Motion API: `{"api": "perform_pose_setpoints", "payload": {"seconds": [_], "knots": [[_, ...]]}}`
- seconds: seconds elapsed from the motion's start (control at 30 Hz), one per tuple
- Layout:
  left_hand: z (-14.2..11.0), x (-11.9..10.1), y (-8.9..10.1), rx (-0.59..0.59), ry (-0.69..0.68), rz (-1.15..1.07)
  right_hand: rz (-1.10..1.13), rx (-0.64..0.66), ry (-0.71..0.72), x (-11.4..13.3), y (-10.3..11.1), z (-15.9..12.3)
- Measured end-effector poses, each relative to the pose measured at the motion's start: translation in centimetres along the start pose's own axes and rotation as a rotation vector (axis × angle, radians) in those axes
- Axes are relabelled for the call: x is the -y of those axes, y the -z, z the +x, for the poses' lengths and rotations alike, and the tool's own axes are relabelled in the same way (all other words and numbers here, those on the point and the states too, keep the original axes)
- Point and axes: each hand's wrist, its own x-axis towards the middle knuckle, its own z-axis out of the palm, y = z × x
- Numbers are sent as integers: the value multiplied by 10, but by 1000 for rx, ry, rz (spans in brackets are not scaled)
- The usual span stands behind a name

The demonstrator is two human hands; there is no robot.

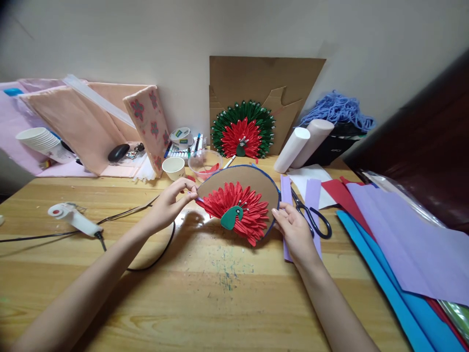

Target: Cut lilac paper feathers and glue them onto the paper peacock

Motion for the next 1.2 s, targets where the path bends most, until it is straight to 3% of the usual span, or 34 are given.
{"api": "perform_pose_setpoints", "payload": {"seconds": [0.5, 0.7, 0.83, 1.2], "knots": [[0, 0, 3, -12, 5, 54, -2, -17, 33, -3, 2, 0], [1, 3, 0, -58, 159, -103, 1, -28, 18, -2, 1, -1], [2, 8, -1, -112, 189, -285, 19, -30, 2, -1, 0, -1], [2, 7, 10, -183, 162, -229, 57, -52, -35, -1, 1, -1]]}}
